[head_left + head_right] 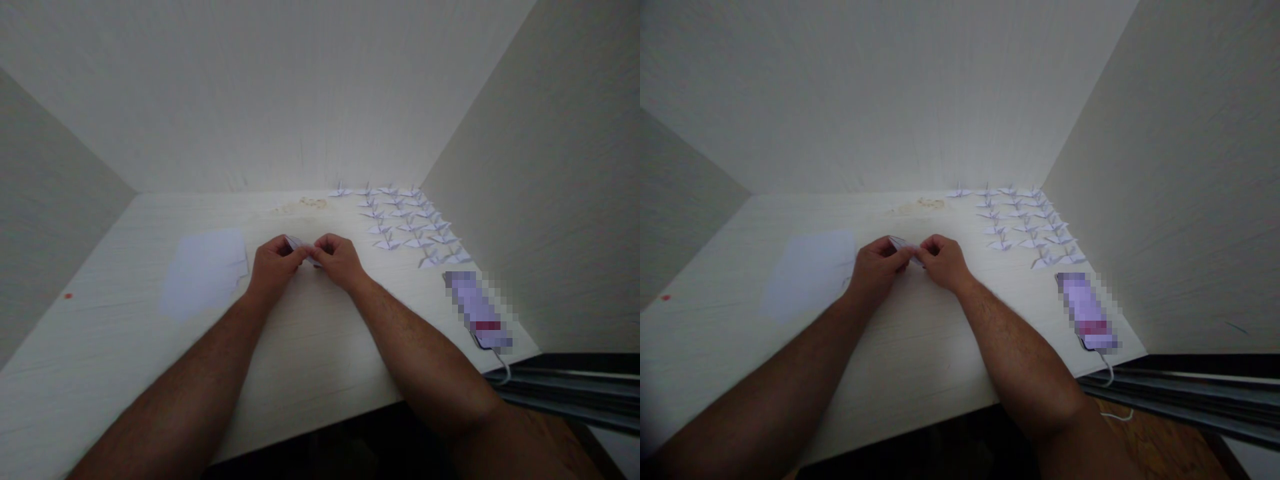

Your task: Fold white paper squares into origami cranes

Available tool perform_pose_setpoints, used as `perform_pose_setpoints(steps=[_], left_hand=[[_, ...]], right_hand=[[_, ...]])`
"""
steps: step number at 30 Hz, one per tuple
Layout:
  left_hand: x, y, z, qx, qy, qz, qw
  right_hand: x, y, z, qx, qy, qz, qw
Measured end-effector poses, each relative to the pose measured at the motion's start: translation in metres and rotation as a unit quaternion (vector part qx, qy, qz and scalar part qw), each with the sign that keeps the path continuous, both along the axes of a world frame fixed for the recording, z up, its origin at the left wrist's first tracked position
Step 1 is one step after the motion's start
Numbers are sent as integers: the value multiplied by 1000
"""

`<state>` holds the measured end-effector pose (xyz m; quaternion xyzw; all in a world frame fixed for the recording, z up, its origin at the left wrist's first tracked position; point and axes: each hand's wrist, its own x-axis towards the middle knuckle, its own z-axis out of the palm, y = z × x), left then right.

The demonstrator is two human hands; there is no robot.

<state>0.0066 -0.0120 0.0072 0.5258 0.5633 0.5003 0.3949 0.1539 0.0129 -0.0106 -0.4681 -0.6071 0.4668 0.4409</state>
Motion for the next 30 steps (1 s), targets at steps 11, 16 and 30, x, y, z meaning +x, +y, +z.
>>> perform_pose_setpoints(steps=[11,16,30], left_hand=[[0,2,-6,-5,-59,-2,998],[-1,2,-8,0,-83,-6,997],[-3,5,-13,-11,-119,-4,993]], right_hand=[[2,-7,4,51,-64,8,997],[2,-8,7,69,-64,23,995],[2,-7,5,37,-40,32,998]])
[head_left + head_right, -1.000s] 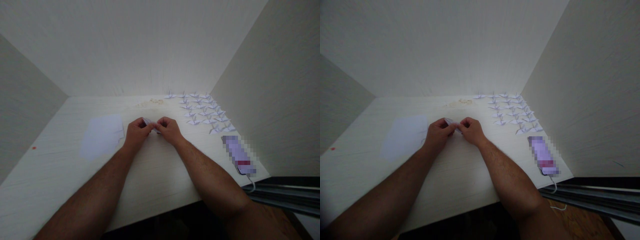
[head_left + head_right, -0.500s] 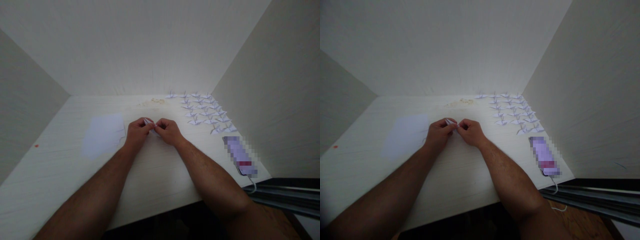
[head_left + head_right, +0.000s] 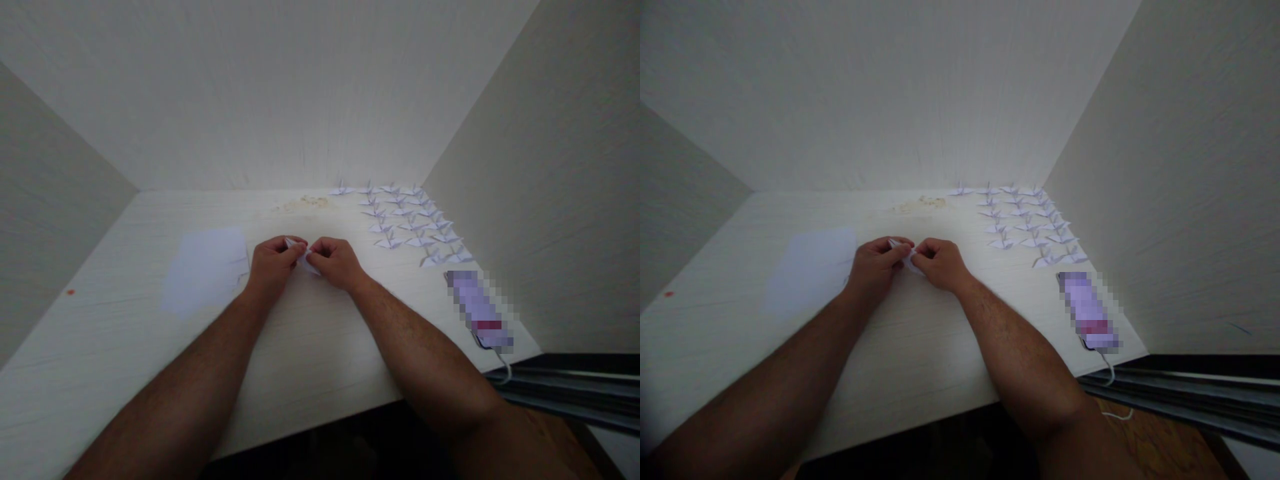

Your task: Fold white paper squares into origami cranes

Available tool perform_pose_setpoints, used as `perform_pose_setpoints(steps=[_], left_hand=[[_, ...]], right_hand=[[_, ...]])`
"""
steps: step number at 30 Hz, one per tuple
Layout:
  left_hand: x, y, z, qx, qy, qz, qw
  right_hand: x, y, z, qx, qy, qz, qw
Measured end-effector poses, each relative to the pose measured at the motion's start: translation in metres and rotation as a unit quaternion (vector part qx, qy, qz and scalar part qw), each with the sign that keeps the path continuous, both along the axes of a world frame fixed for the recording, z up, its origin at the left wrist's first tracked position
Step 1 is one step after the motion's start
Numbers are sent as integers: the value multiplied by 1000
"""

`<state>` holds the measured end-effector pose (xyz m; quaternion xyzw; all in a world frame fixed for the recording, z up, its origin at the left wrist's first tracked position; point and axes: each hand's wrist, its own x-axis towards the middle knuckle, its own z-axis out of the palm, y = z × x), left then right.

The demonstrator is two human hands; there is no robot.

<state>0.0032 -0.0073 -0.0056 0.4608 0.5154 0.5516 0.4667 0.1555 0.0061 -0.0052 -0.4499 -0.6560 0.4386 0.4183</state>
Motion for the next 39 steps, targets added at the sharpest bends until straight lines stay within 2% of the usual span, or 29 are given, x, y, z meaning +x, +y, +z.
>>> perform_pose_setpoints(steps=[5,7,9,12,15,18,22,26,29,32,39], left_hand=[[2,3,8,-46,-134,-9,990],[3,4,12,-53,-161,-14,985],[3,4,13,-56,-161,-13,985],[3,4,12,-66,-146,-28,987],[2,4,7,-64,-115,-59,989],[1,5,1,-31,-97,-57,993],[0,6,-3,13,-72,-39,997],[1,3,-1,37,-5,-16,999],[2,0,3,43,47,-29,998],[4,-3,9,24,59,-36,997],[8,-10,25,-17,135,-20,990]], right_hand=[[0,1,1,-31,23,5,999],[1,1,1,-13,23,-5,1000],[3,0,3,55,12,-42,998],[7,-1,6,187,-14,-90,978],[9,-1,6,235,-30,-66,969],[6,0,1,220,-17,-52,974],[1,-1,-1,125,54,-77,988],[0,-2,2,55,53,-86,993],[1,0,4,52,42,-91,994],[2,1,3,64,28,-87,994],[4,-1,1,138,-30,-80,987]])
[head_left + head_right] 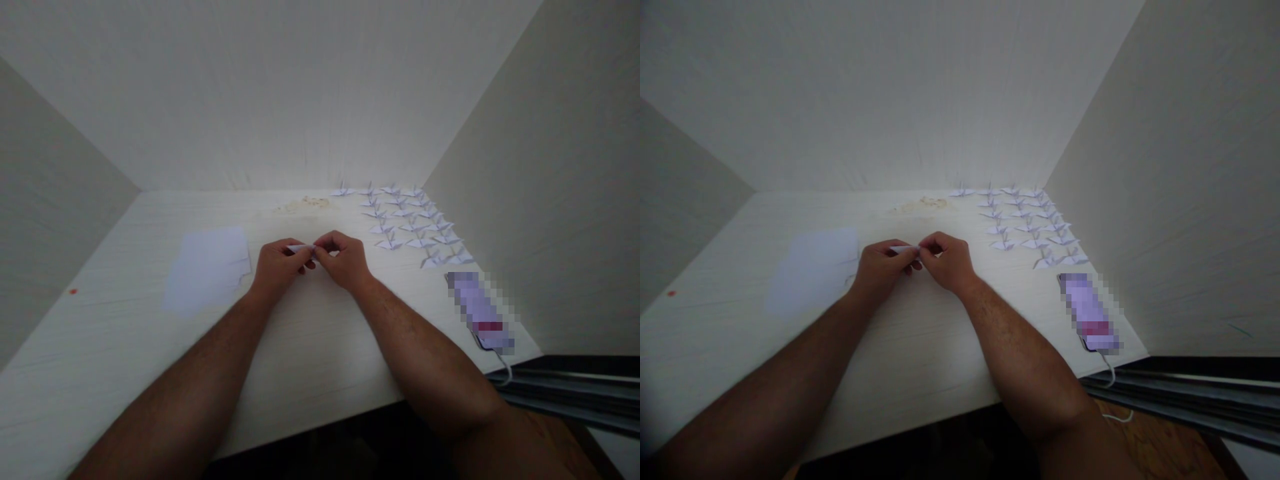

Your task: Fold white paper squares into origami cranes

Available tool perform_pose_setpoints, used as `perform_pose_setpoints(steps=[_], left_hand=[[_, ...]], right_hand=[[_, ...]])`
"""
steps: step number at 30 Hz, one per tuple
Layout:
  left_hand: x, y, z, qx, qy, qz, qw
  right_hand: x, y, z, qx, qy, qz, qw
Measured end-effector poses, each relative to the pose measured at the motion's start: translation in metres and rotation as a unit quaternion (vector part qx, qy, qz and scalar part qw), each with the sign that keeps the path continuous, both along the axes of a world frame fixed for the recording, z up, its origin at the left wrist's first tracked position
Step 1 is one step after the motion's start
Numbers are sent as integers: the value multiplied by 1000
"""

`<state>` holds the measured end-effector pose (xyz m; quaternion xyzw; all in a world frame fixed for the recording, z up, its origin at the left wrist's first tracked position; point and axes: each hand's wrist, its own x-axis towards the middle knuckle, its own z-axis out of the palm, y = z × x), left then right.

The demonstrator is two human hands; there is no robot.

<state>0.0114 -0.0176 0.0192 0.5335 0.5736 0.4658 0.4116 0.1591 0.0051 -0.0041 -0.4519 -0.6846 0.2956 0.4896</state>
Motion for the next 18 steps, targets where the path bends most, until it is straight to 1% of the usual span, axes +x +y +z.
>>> perform_pose_setpoints(steps=[4,6,8,10,13,16,18], left_hand=[[0,0,2,-10,9,4,1000],[-1,1,-1,-13,-8,4,1000],[-2,3,-5,-9,-35,-3,999],[-3,4,-8,-2,-51,-16,999],[-4,5,-12,0,-56,-4,998],[-3,5,-10,-10,-46,12,999],[-2,5,-8,-13,-34,13,999]], right_hand=[[1,0,-3,83,-72,-21,994],[2,1,-6,135,-107,-20,985],[3,2,-7,170,-135,-12,976],[4,3,-7,183,-153,-4,971],[7,3,-6,192,-157,17,969],[7,3,-6,203,-140,42,968],[6,4,-7,214,-125,45,968]])
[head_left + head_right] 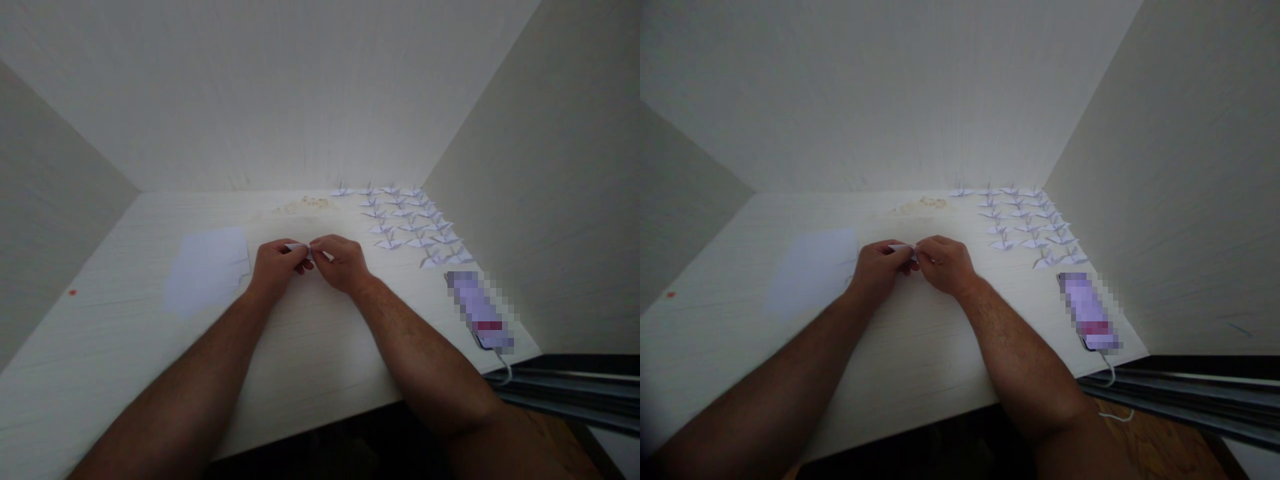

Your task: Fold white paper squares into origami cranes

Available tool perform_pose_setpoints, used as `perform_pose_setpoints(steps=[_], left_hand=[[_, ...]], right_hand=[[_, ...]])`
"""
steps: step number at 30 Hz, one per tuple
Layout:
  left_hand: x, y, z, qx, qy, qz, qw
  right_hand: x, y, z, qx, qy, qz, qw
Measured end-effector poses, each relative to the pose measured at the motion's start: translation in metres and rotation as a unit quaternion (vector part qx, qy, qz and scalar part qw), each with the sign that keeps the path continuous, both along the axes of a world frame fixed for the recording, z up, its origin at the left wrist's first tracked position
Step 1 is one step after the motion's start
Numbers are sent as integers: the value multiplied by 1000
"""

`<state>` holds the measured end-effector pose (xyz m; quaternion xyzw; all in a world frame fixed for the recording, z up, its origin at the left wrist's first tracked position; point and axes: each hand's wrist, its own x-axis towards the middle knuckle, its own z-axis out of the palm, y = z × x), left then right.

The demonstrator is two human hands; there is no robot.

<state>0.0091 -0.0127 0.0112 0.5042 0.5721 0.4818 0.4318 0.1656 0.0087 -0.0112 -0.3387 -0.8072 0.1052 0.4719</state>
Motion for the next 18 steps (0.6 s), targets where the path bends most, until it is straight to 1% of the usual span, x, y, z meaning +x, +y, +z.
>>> perform_pose_setpoints(steps=[3,5,8,13,16,18], left_hand=[[1,-1,3,2,11,8,1000],[0,0,3,1,11,13,1000],[0,1,0,1,-11,16,1000],[-2,4,-8,6,-103,3,995],[-4,4,-10,23,-106,-2,994],[-4,4,-10,33,-99,-2,995]], right_hand=[[-1,1,-2,13,22,11,1000],[-1,1,-3,9,27,14,1000],[0,1,-2,-19,12,8,1000],[-1,-2,2,-68,1,1,998],[-3,-4,5,-78,13,3,997],[-4,-5,7,-92,42,3,995]])
